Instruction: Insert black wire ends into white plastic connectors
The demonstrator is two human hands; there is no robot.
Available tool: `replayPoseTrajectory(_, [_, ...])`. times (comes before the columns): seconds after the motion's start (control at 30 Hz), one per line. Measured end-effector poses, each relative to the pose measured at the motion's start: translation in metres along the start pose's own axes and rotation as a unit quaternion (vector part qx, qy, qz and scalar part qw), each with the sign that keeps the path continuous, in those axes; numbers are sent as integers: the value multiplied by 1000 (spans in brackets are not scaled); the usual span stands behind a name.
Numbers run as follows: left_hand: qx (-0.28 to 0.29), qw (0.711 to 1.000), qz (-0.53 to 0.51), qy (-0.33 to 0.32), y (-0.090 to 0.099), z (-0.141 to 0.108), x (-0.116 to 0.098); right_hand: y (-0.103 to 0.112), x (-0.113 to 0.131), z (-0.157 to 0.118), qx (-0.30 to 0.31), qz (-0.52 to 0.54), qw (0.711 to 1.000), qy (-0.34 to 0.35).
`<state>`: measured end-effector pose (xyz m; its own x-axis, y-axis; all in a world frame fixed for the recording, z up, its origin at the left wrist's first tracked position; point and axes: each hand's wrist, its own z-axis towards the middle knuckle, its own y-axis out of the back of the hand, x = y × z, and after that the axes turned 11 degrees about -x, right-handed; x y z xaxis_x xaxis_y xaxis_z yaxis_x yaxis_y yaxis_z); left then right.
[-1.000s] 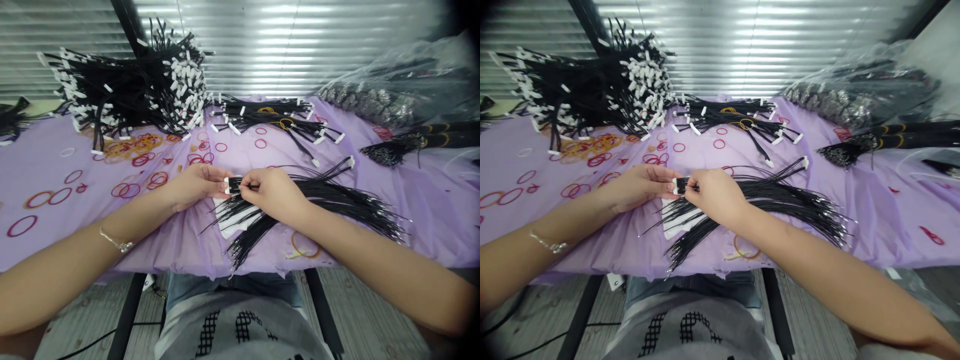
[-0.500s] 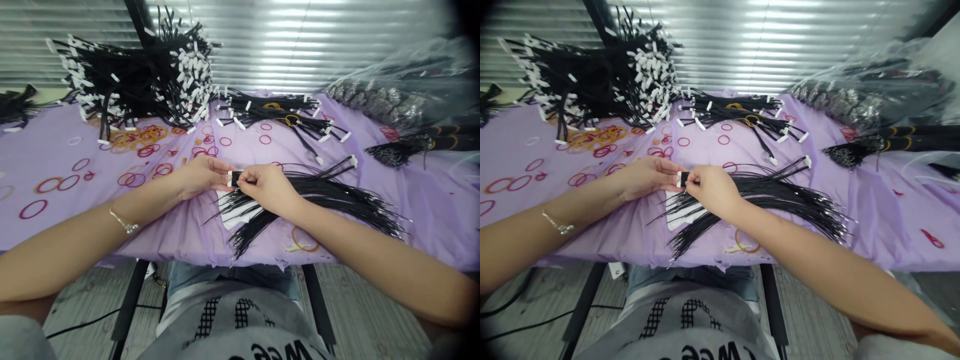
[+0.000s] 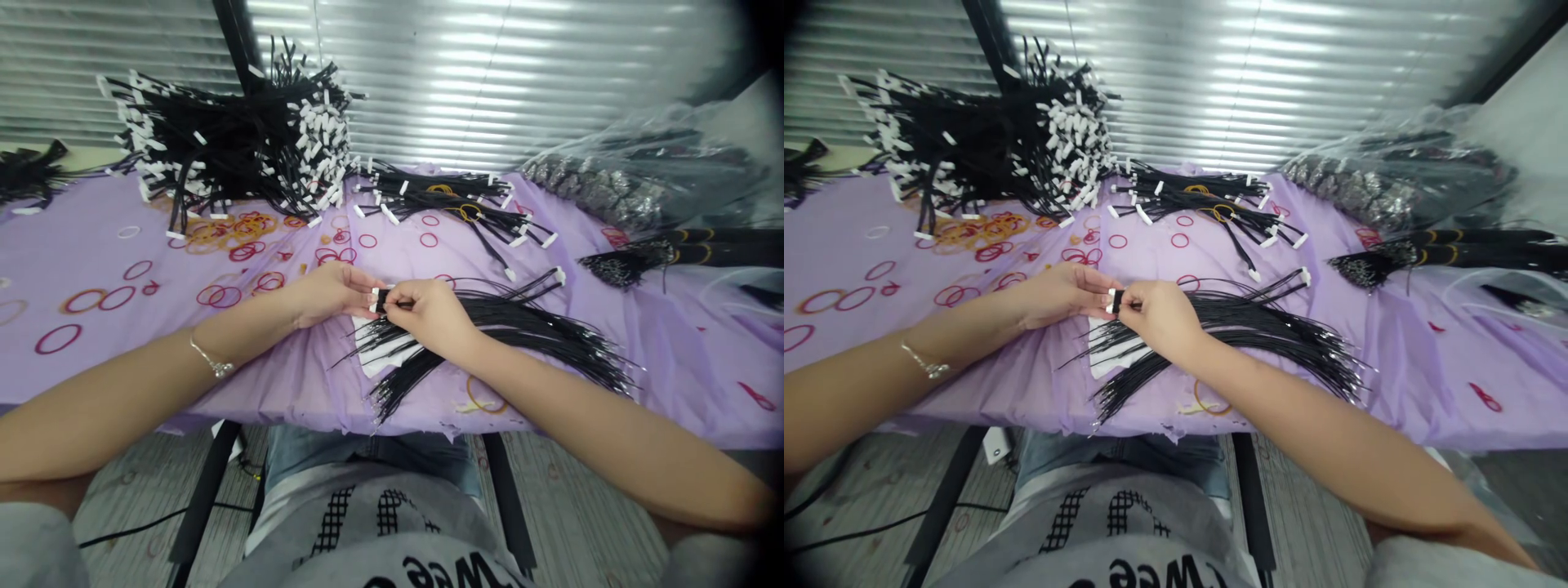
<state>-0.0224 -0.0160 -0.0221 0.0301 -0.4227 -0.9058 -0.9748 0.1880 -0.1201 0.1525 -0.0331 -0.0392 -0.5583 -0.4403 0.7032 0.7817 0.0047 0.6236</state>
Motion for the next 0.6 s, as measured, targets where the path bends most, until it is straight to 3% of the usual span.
replayPoseTrajectory(0.2, [-1, 1000, 9, -4, -1, -1, 0, -1, 1, 1, -22, 2, 1000, -11])
replayPoseTrajectory(0.6, [8, 1000, 6, -7, 0, -1, 0, -3, 1, 2, 5, -10, 1000, -11])
